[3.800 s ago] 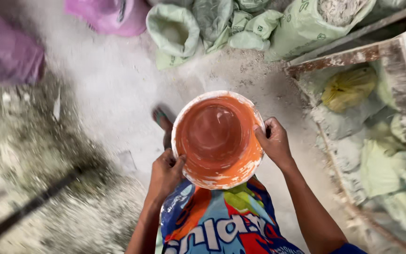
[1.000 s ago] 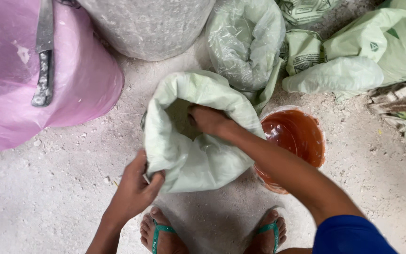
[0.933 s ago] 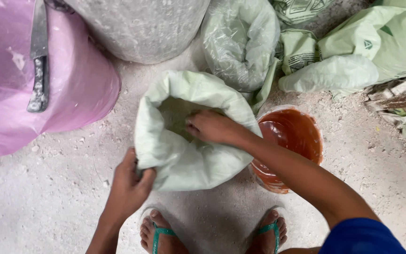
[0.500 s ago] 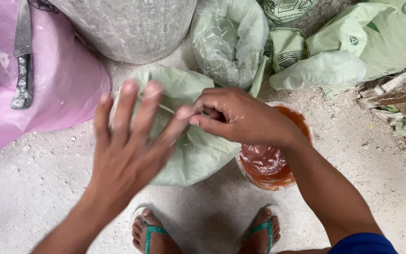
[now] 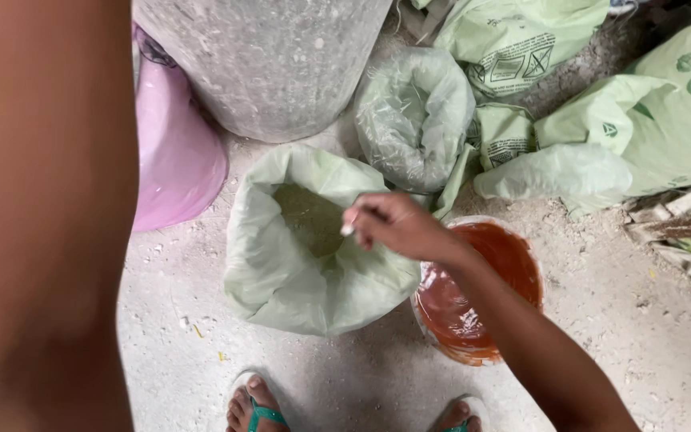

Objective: The person adds water to a bucket, mixes in gypsum powder by hand to create a paste, and سپس brushes a liquid onto green molding strips.

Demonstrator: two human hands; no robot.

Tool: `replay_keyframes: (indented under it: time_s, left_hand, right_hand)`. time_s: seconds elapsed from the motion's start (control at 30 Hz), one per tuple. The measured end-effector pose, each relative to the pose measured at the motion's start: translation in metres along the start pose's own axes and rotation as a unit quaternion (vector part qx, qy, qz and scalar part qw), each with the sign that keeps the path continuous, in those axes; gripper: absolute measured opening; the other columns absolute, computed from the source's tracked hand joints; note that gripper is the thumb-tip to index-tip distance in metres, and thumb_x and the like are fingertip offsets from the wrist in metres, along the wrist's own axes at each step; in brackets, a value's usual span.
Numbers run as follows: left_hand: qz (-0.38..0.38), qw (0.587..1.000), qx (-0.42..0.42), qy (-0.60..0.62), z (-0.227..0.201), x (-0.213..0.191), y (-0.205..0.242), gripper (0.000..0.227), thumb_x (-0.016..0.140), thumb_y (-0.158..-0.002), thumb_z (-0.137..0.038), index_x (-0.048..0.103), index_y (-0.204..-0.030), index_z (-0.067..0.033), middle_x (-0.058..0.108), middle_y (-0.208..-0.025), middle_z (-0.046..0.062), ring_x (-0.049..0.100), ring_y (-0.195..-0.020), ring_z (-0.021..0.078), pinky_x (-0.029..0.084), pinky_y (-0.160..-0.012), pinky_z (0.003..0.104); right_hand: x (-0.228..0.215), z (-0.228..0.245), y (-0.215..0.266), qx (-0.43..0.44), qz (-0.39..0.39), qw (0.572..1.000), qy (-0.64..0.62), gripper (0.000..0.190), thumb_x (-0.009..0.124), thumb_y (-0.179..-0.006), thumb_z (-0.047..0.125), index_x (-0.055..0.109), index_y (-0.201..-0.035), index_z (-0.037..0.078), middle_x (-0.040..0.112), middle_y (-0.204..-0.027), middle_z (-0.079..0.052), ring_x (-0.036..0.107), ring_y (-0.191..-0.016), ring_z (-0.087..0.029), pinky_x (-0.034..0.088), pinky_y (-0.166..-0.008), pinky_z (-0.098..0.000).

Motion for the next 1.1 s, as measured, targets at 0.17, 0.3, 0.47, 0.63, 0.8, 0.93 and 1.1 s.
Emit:
replay_keyframes:
  time_s: [0.17, 0.3, 0.47, 0.63, 0.8, 0.93, 1.1]
  left_hand:
    - [-0.027, 0.993, -0.108, 0.033, -0.012, 0.004, 0.010, 0.037, 0.072, -0.099, -0.020, 0.067, -0.134, -0.0075, 0.063, -0.111, 0.014, 0.062, -0.100, 0.0304, 0.049, -0.083, 0.039]
    - [-0.043, 0.978, -0.194, 0.070, -0.025, 0.017, 0.032, 0.035, 0.064, -0.101, -0.021, 0.069, -0.132, -0.0045, 0.059, -0.116, 0.021, 0.060, -0.103, 0.0385, 0.047, -0.084, 0.044]
    - [0.185, 0.871, -0.395, 0.227, -0.095, 0.031, 0.115, 0.071, 0.063, -0.098, -0.046, 0.042, -0.142, 0.0062, 0.053, -0.118, 0.032, 0.062, -0.108, 0.0521, 0.053, -0.082, 0.057]
    - [0.325, 0.702, -0.553, 0.310, -0.138, 0.051, 0.195, 0.068, 0.068, -0.092, -0.044, 0.046, -0.135, 0.0045, 0.067, -0.088, 0.024, 0.073, -0.076, 0.0495, 0.057, -0.056, 0.061]
    - [0.259, 0.605, -0.625, 0.420, -0.125, 0.058, 0.205, 0.044, 0.071, -0.095, -0.026, 0.054, -0.121, 0.0050, 0.069, -0.084, 0.028, 0.071, -0.084, 0.0534, 0.054, -0.062, 0.059]
    - [0.256, 0.618, -0.620, 0.411, -0.107, 0.062, 0.192, 0.051, 0.079, -0.089, -0.032, 0.056, -0.117, 0.0044, 0.069, -0.089, 0.033, 0.069, -0.088, 0.0552, 0.051, -0.066, 0.063]
    - [0.152, 0.794, -0.488, 0.328, -0.094, 0.059, 0.169, 0.069, 0.085, -0.082, -0.015, 0.048, -0.135, 0.0112, 0.061, -0.109, 0.030, 0.065, -0.102, 0.0503, 0.054, -0.083, 0.059]
  right_hand:
    - [0.032, -0.035, -0.009, 0.097, 0.193, 0.920, 0.325, 0.044, 0.049, -0.105, 0.023, 0.060, -0.130, -0.011, 0.067, -0.120, -0.037, 0.066, -0.115, -0.049, 0.050, -0.100, -0.0571]
    - [0.042, -0.076, -0.018, 0.183, 0.194, 0.892, 0.365, 0.058, 0.039, -0.108, 0.032, 0.043, -0.149, -0.009, 0.049, -0.148, -0.033, 0.050, -0.139, -0.043, 0.041, -0.115, -0.0524]
    - [0.030, -0.177, -0.052, 0.203, 0.087, 0.909, 0.352, 0.063, 0.042, -0.106, 0.035, 0.040, -0.151, -0.010, 0.054, -0.142, -0.034, 0.056, -0.129, -0.046, 0.048, -0.107, -0.0560]
    - [0.041, -0.143, -0.074, 0.166, -0.036, 0.959, 0.228, 0.058, 0.041, -0.109, 0.030, 0.046, -0.147, -0.013, 0.064, -0.130, -0.030, 0.062, -0.120, -0.031, 0.049, -0.107, -0.0327]
    - [0.045, -0.183, -0.069, 0.188, -0.067, 0.966, 0.166, 0.052, 0.040, -0.110, 0.032, 0.056, -0.140, -0.007, 0.070, -0.126, -0.020, 0.063, -0.109, -0.019, 0.046, -0.099, -0.0219]
    - [0.051, -0.131, -0.056, 0.161, -0.033, 0.955, 0.248, 0.046, 0.047, -0.108, 0.033, 0.067, -0.127, -0.005, 0.073, -0.115, -0.022, 0.067, -0.096, -0.022, 0.048, -0.080, -0.0268]
    - [0.027, -0.086, -0.035, 0.049, 0.027, 0.915, 0.400, 0.028, 0.071, -0.095, 0.040, 0.082, -0.094, 0.015, 0.073, -0.078, -0.008, 0.074, -0.077, -0.028, 0.055, -0.068, -0.0368]
Point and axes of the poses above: each hand's wrist, its own y-axis away from the middle knuckle, its own x-axis out of the palm, z = x × y, the point moved 3 cm from there along -y, towards the middle knuckle
